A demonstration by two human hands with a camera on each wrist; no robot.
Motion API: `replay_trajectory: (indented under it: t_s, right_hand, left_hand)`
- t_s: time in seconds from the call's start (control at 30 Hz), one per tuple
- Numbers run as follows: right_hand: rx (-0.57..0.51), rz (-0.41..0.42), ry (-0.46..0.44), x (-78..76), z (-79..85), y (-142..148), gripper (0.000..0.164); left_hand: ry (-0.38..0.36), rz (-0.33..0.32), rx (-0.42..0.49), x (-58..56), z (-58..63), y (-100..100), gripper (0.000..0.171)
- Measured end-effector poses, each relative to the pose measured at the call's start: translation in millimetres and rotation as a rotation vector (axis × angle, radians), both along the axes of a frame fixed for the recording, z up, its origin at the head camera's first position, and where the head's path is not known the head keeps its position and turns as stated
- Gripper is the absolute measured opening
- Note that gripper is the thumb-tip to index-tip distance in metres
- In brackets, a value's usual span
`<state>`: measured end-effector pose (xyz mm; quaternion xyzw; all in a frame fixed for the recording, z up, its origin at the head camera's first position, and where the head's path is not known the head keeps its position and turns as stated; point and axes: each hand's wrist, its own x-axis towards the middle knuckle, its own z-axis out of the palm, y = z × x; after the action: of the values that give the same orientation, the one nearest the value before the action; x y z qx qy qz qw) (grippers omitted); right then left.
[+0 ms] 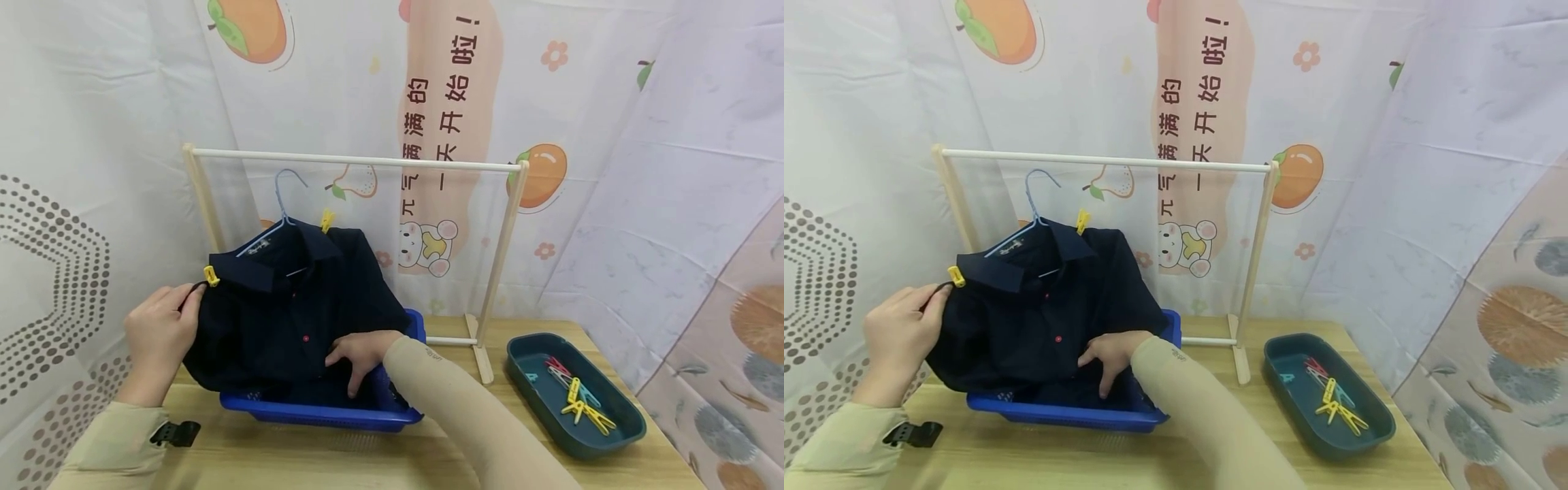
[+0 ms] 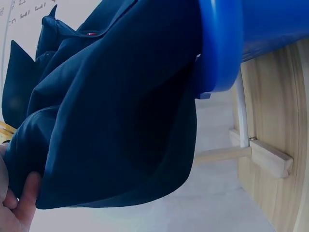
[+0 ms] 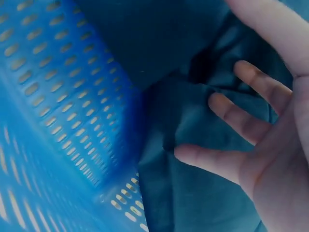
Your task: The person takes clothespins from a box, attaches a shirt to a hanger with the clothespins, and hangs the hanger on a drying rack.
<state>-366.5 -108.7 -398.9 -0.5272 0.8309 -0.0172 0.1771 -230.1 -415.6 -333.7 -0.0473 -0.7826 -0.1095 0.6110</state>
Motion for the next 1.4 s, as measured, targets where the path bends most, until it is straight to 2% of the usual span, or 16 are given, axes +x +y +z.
replay_trajectory:
  t_s: [0.17, 0.47, 0.67, 0.83, 1.07, 1.27, 1.4]
  right_hand:
    - [0.096, -0.02, 0.017, 10.5, -6.3, -6.2, 0.095]
    - [0.191, -0.091, 0.042, 15.6, -16.6, -5.4, 0.089]
    - [0.228, -0.055, 0.136, 14.2, -24.9, -2.5, 0.094]
    - [0.22, -0.005, 0.195, 12.3, -25.1, -2.7, 0.095]
    - [0.177, 0.044, 0.195, 9.0, -23.2, -2.5, 0.085]
    - [0.126, 0.084, 0.194, 5.2, -24.9, -3.3, 0.069]
    - [0.126, 0.059, 0.191, 3.7, -25.2, -4.9, 0.062]
  left_hand:
    - [-0.009, 0.004, -0.001, 1.9, -0.2, -2.5, 0.012]
    - [-0.043, 0.003, -0.027, 1.3, -3.4, 0.2, 0.013]
    - [-0.066, 0.0, -0.024, 0.1, -5.0, 2.3, 0.013]
    - [-0.061, -0.005, -0.026, 0.3, -4.5, 1.9, 0.013]
    - [-0.051, -0.01, -0.03, -0.2, -3.7, 3.0, 0.011]
    - [-0.065, -0.014, -0.028, -0.4, -2.4, 6.7, 0.012]
    - [-0.068, -0.033, -0.035, -1.3, -2.0, 6.9, 0.011]
